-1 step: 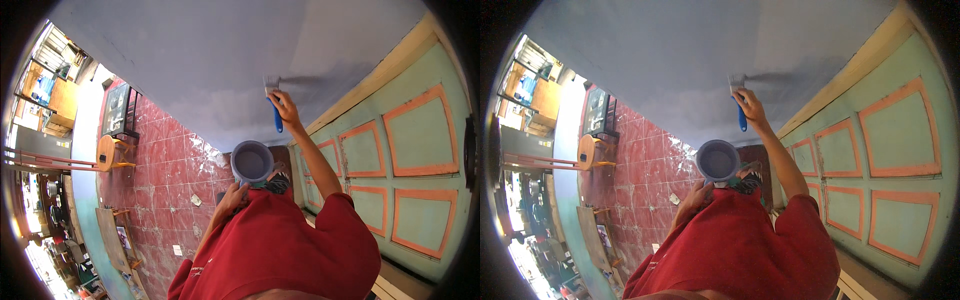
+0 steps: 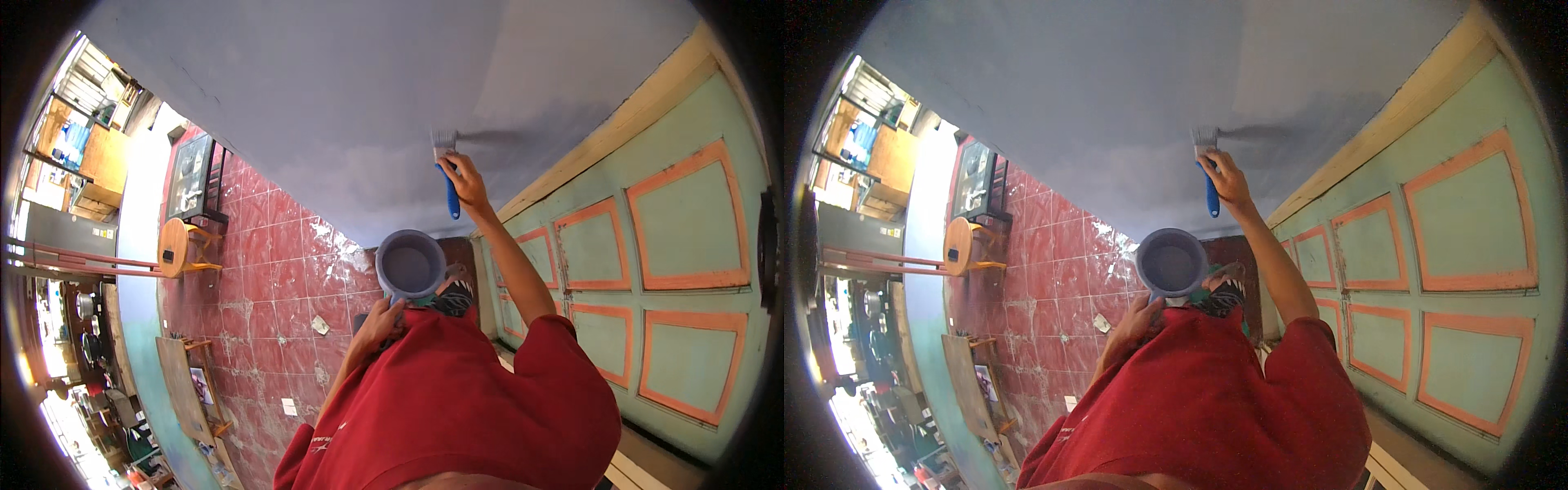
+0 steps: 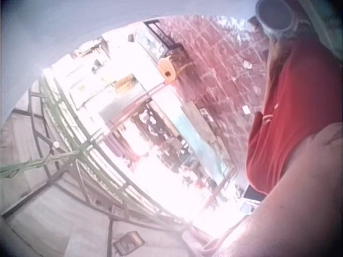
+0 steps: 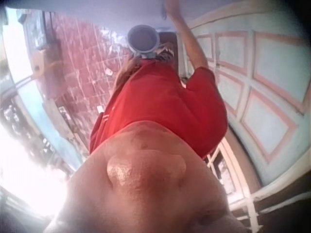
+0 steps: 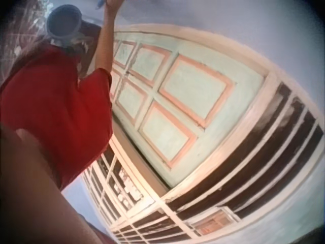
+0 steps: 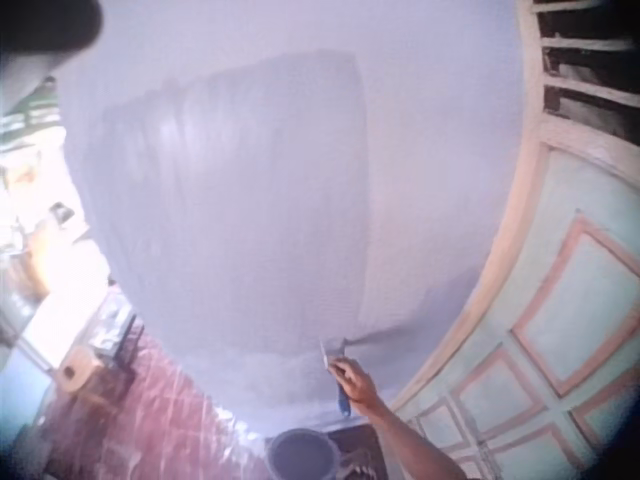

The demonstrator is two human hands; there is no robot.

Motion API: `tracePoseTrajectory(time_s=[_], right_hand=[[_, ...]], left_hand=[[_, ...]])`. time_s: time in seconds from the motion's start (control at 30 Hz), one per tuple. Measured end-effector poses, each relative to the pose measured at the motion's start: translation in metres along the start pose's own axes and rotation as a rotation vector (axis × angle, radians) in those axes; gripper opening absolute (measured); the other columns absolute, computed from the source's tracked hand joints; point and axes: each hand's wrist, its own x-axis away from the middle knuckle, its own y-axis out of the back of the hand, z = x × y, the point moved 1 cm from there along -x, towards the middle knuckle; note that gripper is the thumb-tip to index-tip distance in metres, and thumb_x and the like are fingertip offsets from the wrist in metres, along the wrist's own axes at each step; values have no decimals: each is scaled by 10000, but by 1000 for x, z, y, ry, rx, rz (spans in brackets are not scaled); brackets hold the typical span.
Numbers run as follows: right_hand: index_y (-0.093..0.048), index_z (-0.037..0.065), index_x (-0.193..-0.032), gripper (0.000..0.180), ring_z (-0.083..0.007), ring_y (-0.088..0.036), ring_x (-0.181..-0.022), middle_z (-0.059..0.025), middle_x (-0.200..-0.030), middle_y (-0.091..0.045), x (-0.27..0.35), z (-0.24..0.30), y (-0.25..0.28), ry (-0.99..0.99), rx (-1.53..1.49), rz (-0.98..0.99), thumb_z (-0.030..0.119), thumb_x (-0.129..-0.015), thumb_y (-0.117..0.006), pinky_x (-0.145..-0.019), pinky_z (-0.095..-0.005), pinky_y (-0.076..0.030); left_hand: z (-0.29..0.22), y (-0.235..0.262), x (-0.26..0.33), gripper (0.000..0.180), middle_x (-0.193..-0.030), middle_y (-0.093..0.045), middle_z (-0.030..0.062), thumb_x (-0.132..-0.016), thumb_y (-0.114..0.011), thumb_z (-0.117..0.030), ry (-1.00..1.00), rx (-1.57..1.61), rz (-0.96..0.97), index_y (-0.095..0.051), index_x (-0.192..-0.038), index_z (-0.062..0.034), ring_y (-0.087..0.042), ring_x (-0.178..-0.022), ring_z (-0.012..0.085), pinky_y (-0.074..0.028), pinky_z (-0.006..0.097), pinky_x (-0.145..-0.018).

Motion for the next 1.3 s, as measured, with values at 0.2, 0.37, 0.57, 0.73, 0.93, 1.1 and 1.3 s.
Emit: tracePoseTrajectory(time_s=[0.2, 0.37, 0.57, 0.73, 0.93, 1.1, 1.3], right_hand=[[-650, 77, -1116, 387, -254, -609, -997, -56, -1090, -592, 21, -5, -20, 14, 35, 148, -37, -746, -656, -767, -334, -605], [-662, 104, -1173, 400, -277, -600, -1122, -63, -1176, -619, -60, 16, 36, 56, -25, 14, 17, -782, -653, -896, -364, -567], [-663, 151, -1183, 454, -268, -596, -1144, -40, -1190, -615, -113, 47, 56, 117, -100, -281, -7, -758, -687, -957, -376, -554], [-628, 127, -1207, 474, -280, -593, -1134, -65, -1187, -596, -33, 30, -19, -14, -84, -49, -38, -764, -660, -934, -375, -558], [-620, 98, -1197, 451, -269, -601, -1120, -88, -1180, -616, 22, 16, -53, -64, -66, 263, -36, -767, -629, -915, -374, -560], [-635, 107, -1203, 427, -291, -590, -1167, -111, -1231, -625, -62, 27, -3, -18, -130, 94, -17, -795, -616, -950, -400, -538], [-644, 139, -1209, 436, -306, -586, -1180, -92, -1237, -616, -79, 57, 10, 17, -208, -143, -15, -801, -636, -972, -388, -533]], left_hand=[[10, 9, -7, 213, -623, -429, -18, -1030, -426, -257, -82, 26, -54, -497, -990, -60, -374, -469, 71, -273, 231, -411], [12, 11, -7, 215, -622, -437, -14, -1024, -436, -267, -104, 38, -87, -489, -964, -68, -368, -467, 69, -274, 235, -410], [13, 9, -7, 219, -635, -453, -10, -1020, -444, -273, -61, 85, -83, -486, -948, -71, -369, -481, 71, -277, 238, -418], [10, 7, 1, 216, -642, -447, -11, -1022, -442, -266, -55, 113, -107, -484, -941, -71, -355, -478, 69, -270, 239, -416], [12, 21, 12, 222, -634, -436, -9, -1022, -457, -283, -36, 310, -170, -484, -949, -75, -345, -453, 64, -245, 222, -403], [24, 42, 22, 213, -634, -435, -7, -1018, -470, -290, -63, 398, -248, -488, -976, -82, -333, -445, 55, -229, 213, -386], [31, 53, 32, 223, -626, -424, -12, -1011, -478, -305, -63, 455, -359, -501, -980, -85, -323, -436, 51, -228, 201, -384]])
